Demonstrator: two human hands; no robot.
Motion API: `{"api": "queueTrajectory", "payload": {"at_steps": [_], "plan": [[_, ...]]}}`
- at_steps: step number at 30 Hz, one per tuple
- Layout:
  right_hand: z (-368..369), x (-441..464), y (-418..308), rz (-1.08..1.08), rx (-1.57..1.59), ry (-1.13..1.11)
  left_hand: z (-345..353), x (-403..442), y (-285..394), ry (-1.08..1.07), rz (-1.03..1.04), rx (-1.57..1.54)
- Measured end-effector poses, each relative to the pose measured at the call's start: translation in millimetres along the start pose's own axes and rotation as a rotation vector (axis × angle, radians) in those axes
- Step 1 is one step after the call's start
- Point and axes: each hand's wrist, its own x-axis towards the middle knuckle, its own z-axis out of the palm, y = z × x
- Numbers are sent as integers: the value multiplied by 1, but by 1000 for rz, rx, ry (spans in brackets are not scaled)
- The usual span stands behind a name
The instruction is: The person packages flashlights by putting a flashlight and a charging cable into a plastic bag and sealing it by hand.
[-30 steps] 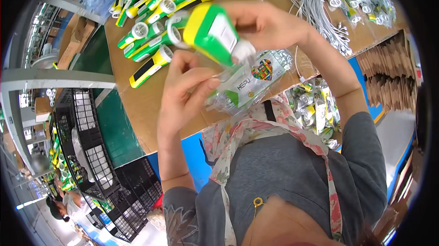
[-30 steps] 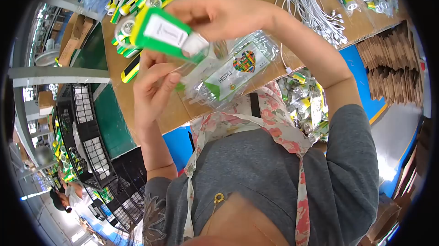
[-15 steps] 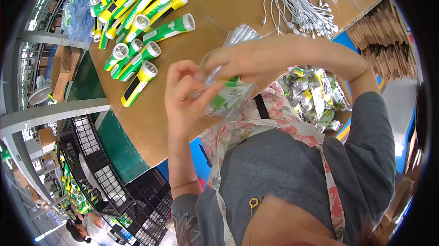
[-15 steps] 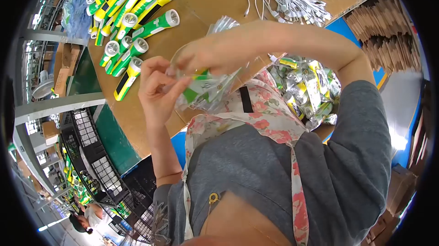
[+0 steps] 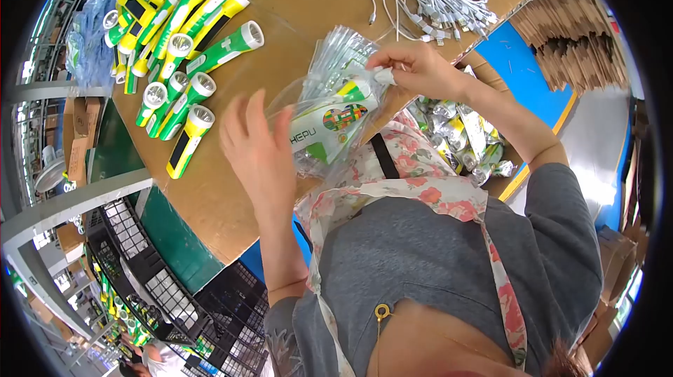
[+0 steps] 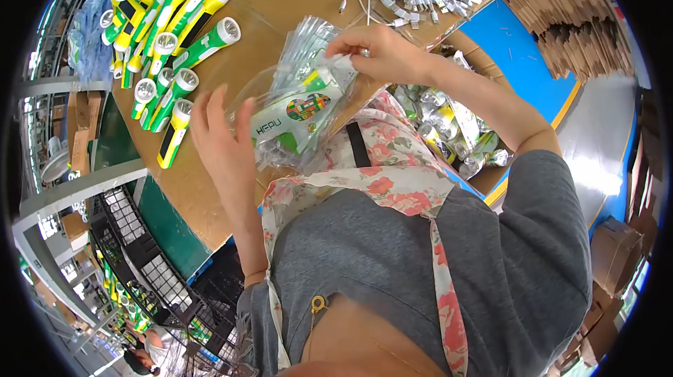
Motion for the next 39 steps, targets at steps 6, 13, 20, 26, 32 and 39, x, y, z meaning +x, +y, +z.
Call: {"api": "queueTrajectory", "payload": {"at_steps": [6,13,20,26,32,39], "plan": [[4,-8,-37,-223,-10,89,37,29,53,-185,283,-316],[-65,-51,-3,-166,664,350,4,-1,2,-319,28,-451],[-109,-75,23,220,197,104,79,-45,-15,-34,55,-127],[-2,5,1,-279,-398,42,72,-34,-39,-125,144,-132],[84,72,36,-540,-784,196,71,-36,-33,-131,104,-66],[53,58,-24,-648,-378,37,36,-20,-27,-229,-48,-321]]}}
